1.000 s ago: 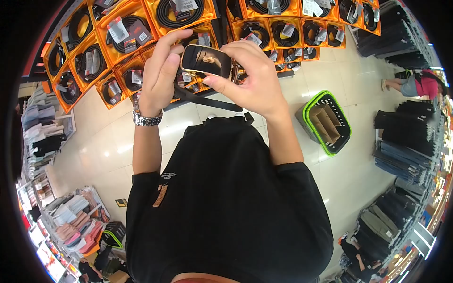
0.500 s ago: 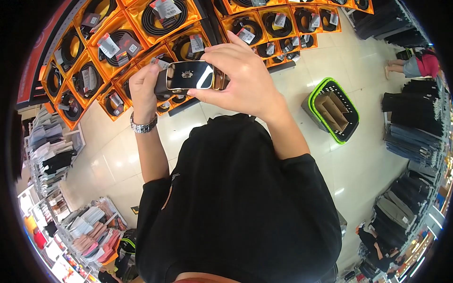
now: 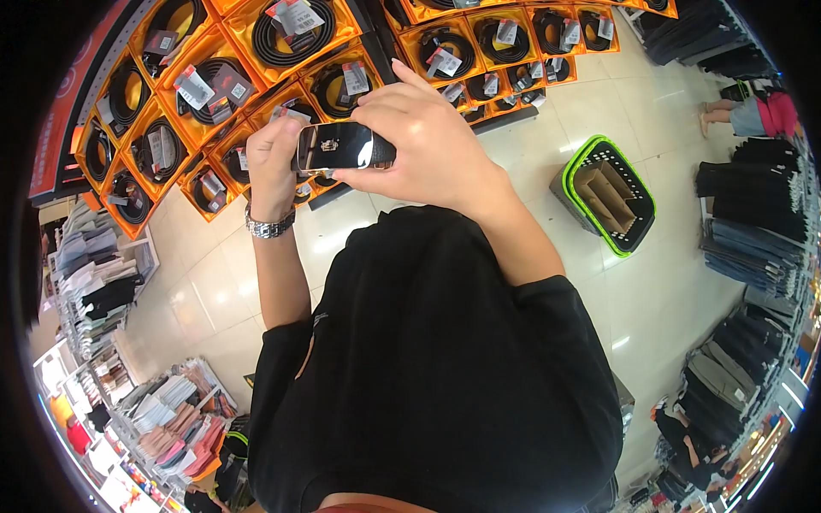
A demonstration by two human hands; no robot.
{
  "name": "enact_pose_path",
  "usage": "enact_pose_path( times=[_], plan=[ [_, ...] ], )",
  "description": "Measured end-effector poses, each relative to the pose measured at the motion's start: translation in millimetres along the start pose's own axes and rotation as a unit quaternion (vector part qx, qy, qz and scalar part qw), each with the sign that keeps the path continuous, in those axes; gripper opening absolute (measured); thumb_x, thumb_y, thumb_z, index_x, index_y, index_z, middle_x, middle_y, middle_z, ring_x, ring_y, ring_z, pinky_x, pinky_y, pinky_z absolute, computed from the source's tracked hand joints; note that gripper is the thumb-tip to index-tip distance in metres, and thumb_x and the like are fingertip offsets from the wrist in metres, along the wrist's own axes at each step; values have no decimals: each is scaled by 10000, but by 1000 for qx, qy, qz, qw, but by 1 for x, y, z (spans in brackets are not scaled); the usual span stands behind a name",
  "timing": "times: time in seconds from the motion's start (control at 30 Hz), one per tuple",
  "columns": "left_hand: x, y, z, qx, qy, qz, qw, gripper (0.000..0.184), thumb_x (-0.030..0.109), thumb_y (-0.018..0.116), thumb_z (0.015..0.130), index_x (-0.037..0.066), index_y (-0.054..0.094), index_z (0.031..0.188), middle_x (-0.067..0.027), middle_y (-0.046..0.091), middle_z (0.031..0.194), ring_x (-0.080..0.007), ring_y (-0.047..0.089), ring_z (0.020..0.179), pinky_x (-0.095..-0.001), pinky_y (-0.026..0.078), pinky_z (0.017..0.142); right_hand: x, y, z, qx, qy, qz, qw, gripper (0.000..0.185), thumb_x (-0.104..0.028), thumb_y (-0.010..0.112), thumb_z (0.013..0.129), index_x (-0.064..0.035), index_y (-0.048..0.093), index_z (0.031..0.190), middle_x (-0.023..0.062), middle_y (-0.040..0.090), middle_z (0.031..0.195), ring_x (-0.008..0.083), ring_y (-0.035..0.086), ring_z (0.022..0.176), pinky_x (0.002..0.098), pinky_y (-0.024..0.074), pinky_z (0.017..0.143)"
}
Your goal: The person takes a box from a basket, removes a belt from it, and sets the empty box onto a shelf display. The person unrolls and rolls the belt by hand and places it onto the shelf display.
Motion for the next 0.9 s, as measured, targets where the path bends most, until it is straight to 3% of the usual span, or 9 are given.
enact_pose_path(
  times=[0.13, 0.27, 0.37, 0.47, 0.57, 0.63, 0.77, 0.83, 0.9],
  plan=[
    [-7, -2, 1, 4, -6, -57, 998, 337, 273, 491, 964, 3, 610, 801, 35, 555, 684, -35, 474, 631, -198, 374, 568, 3, 2, 0, 14, -16, -13, 1000, 474, -311, 834, 592, 5, 651, 894, 144, 662, 910, 280, 636, 912, 510, 382, 1006],
    [2, 1, 0, 25, 43, -2, 999, 376, 306, 456, 977, 4, 610, 815, 17, 571, 723, -41, 489, 664, -195, 383, 600, 2, 3, 2, 39, -13, -2, 999, 476, -313, 835, 591, 3, 654, 898, 146, 660, 914, 286, 633, 917, 509, 388, 998],
    [-2, 1, -4, -4, -27, -14, 1000, 363, 330, 482, 958, 3, 609, 863, 0, 584, 785, -45, 511, 715, -190, 401, 649, 3, 5, 1, 62, -8, 10, 998, 468, -305, 835, 585, 2, 658, 891, 145, 657, 910, 294, 618, 956, 501, 392, 993],
    [13, 12, -5, -44, 12, -49, 998, 401, 365, 635, 854, 4, 574, 1016, -6, 602, 886, -62, 549, 799, -203, 430, 713, 3, 10, -1, 12, 2, -26, 1000, 461, -300, 836, 578, -5, 663, 886, 148, 649, 913, 297, 594, 1000, 490, 394, 993],
    [-2, 2, -5, -146, 16, -29, 989, 466, 351, 736, 767, 4, 580, 1037, -15, 607, 900, -64, 556, 828, -204, 436, 730, 4, 12, 0, 5, 1, 0, 1000, 457, -289, 837, 573, -9, 668, 893, 145, 644, 915, 302, 577, 1012, 456, 417, 966],
    [-2, 4, -8, -141, 27, -45, 989, 534, 340, 794, 695, -3, 585, 1047, -19, 612, 903, -68, 561, 838, -209, 444, 746, 8, 14, 1, 6, 3, 39, 999, 483, -311, 846, 565, -25, 675, 915, 122, 638, 942, 303, 554, 1029, 425, 428, 937],
    [-11, 4, -14, -54, 21, -63, 996, 566, 347, 787, 683, -23, 573, 1054, -42, 624, 944, -88, 582, 835, -227, 468, 751, 10, 15, 5, 15, -27, 31, 999, 575, -334, 857, 556, -43, 656, 1009, 99, 616, 1024, 301, 525, 1060, 399, 426, 921],
    [-13, 9, -15, 6, 19, -219, 976, 611, 379, 780, 677, -32, 557, 1070, -55, 626, 959, -103, 597, 840, -240, 485, 748, 9, 12, 5, 5, 33, 137, 990, 678, -356, 863, 548, -63, 615, 1107, 89, 579, 1110, 296, 508, 1079, 390, 419, 931],
    [-16, 10, -15, 73, 7, -247, 966, 694, 497, 748, 671, -33, 548, 1071, -43, 616, 899, -98, 578, 763, -237, 482, 700, 14, 13, -3, -1, 16, 133, 991, 741, -347, 866, 552, -54, 574, 1167, 106, 557, 1143, 301, 510, 1075, 384, 422, 924]
  ],
)
Point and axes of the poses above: each hand's wrist, its own z-axis towards the middle knuckle, its own y-axis out of the palm, x = y × z, the point moved 2 cm from there along z, towards the middle knuckle
